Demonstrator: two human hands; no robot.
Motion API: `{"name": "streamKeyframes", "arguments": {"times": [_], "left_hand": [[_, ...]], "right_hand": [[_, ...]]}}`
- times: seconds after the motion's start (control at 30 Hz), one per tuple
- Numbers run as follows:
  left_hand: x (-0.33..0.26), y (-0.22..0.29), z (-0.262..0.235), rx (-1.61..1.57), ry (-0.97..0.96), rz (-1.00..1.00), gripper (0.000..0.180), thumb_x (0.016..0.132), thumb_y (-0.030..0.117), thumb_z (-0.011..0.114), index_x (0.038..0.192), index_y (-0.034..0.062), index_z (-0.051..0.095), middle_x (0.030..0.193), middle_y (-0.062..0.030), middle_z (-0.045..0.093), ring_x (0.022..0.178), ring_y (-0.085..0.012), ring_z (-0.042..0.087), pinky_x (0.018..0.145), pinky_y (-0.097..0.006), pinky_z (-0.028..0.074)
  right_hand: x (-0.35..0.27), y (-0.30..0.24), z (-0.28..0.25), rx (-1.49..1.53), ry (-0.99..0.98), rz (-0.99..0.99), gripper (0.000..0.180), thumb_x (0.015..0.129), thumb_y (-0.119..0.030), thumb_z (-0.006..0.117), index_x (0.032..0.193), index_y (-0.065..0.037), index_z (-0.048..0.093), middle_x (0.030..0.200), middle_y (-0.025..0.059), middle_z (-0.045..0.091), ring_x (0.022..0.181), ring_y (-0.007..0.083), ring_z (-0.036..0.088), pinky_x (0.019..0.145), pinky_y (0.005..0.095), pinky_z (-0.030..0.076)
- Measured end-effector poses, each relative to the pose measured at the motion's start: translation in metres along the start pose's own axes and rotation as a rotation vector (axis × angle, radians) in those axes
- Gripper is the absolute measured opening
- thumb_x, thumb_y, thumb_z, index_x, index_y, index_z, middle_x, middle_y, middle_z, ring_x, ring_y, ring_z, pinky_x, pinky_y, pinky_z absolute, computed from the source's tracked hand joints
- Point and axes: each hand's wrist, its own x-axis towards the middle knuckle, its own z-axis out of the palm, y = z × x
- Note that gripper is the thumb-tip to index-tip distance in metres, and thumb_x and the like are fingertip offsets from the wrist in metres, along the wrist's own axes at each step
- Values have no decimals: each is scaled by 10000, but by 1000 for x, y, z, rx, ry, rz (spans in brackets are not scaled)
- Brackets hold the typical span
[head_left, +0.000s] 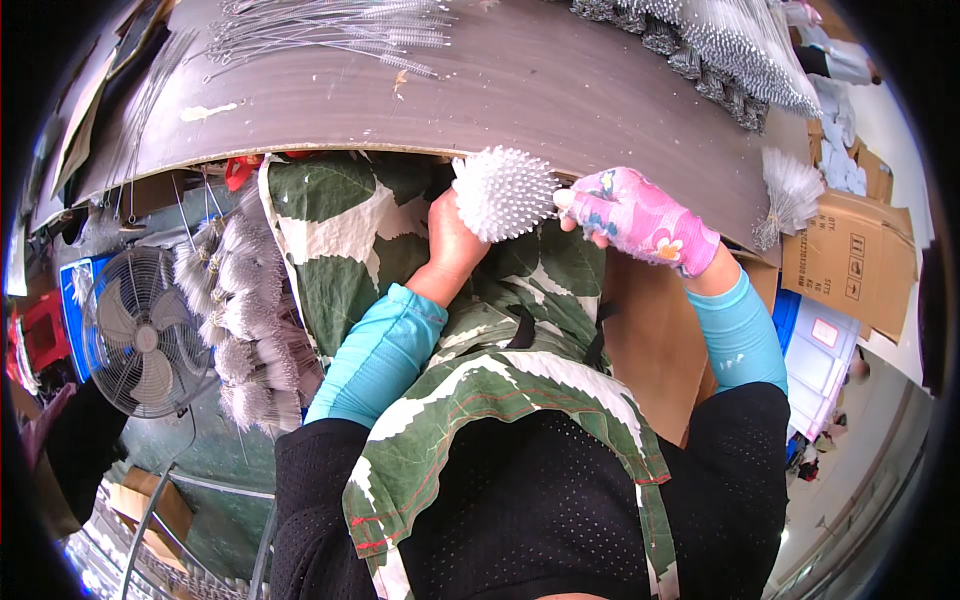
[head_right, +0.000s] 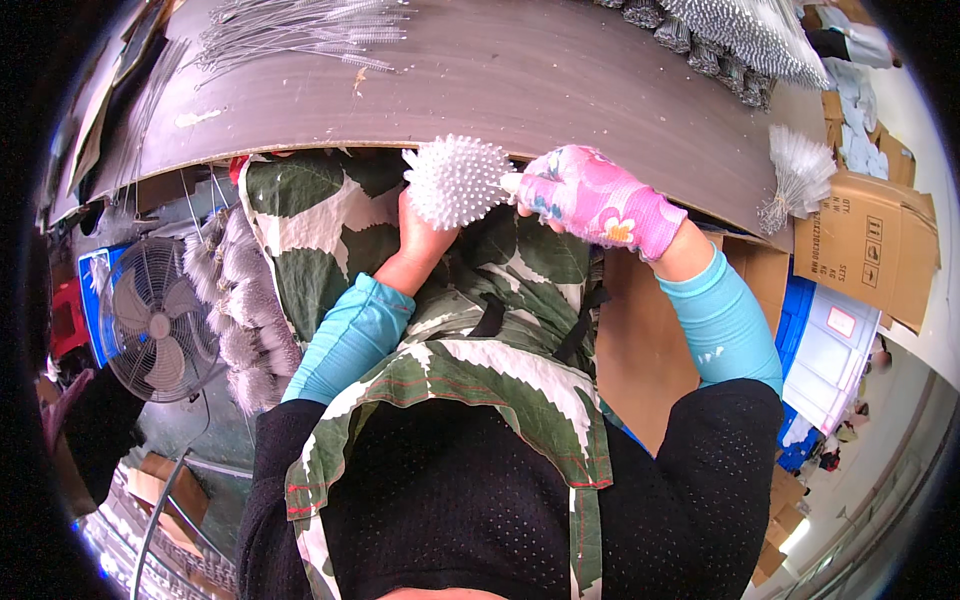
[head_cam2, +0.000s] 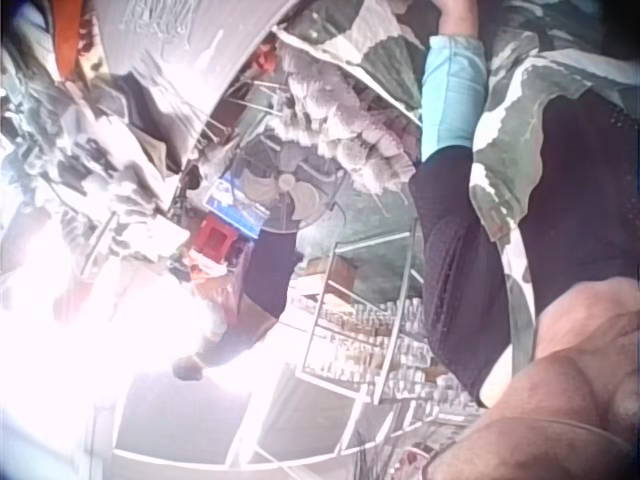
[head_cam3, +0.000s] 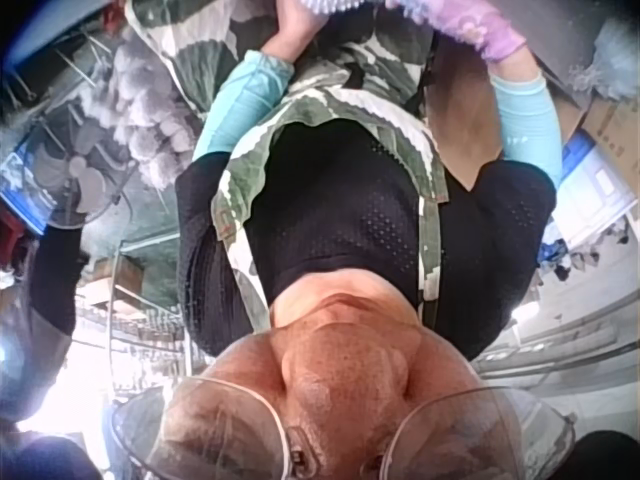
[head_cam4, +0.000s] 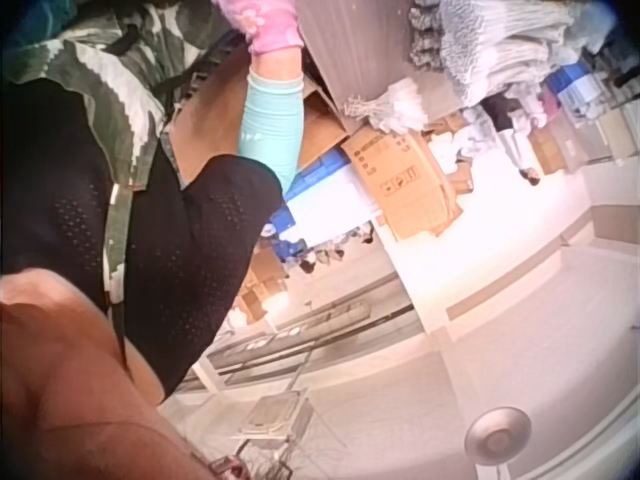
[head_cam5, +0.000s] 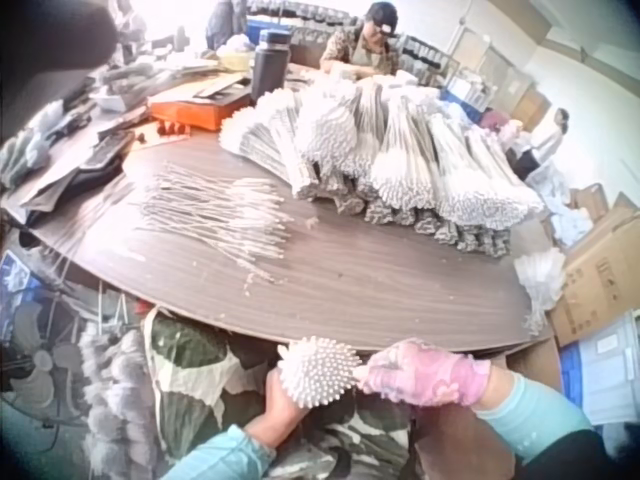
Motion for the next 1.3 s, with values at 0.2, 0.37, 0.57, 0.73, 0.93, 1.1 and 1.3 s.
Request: {"name": "streamKeyframes", "arguments": {"times": [0.2, 0.37, 0.57, 0.73, 0.93, 1.1, 1.3], "left_hand": [[1, -3, 1, 22, -10, 20, 246, 726, 134, 678, 949, 37, 638, 869, -161, 655, 838, -339, 634, 715, -363, 505], [0, -3, 0, -10, -8, 25, 256, 725, 142, 679, 953, 34, 635, 875, -159, 654, 845, -345, 630, 721, -368, 504], [-1, -3, 0, 18, -20, 38, 251, 733, 141, 674, 959, 38, 634, 885, -157, 656, 852, -340, 632, 720, -368, 507], [1, 2, -1, 6, -50, 15, 261, 736, 148, 678, 971, 43, 634, 899, -155, 659, 862, -332, 636, 724, -365, 509], [1, -1, 0, 1, -41, 23, 281, 731, 159, 688, 982, 46, 633, 903, -155, 658, 865, -333, 633, 732, -364, 510], [2, -1, 1, 14, -56, 2, 297, 719, 186, 707, 971, 50, 631, 920, -161, 655, 884, -341, 625, 750, -371, 508], [2, -8, 6, 4, -27, 37, 304, 724, 204, 704, 976, 52, 628, 922, -165, 652, 889, -349, 621, 750, -378, 507]], "right_hand": [[1, -7, 0, -11, -47, 2, 350, 904, -336, 542, 792, -17, 633, 666, -19, 562, 563, 61, 465, 553, 238, 402], [1, -9, 1, -329, 25, -143, 382, 878, -385, 554, 856, -16, 652, 730, 154, 633, 695, 293, 606, 695, 384, 463], [0, -13, 2, -337, 17, -126, 398, 884, -400, 542, 861, -19, 656, 738, 156, 634, 706, 297, 610, 693, 377, 465], [-3, -16, 1, -289, 39, -71, 399, 891, -387, 535, 854, -7, 652, 736, 160, 633, 703, 288, 611, 691, 372, 465], [2, -17, 2, -295, 32, -59, 391, 898, -368, 531, 835, 1, 647, 726, 142, 637, 690, 257, 609, 693, 366, 465], [4, -18, 0, -242, 15, -34, 395, 897, -368, 538, 818, 4, 645, 709, 137, 630, 672, 232, 592, 690, 354, 461], [8, -14, -6, -199, -30, -53, 409, 892, -392, 547, 780, -13, 654, 635, 60, 583, 605, 146, 543, 607, 311, 445]]}}
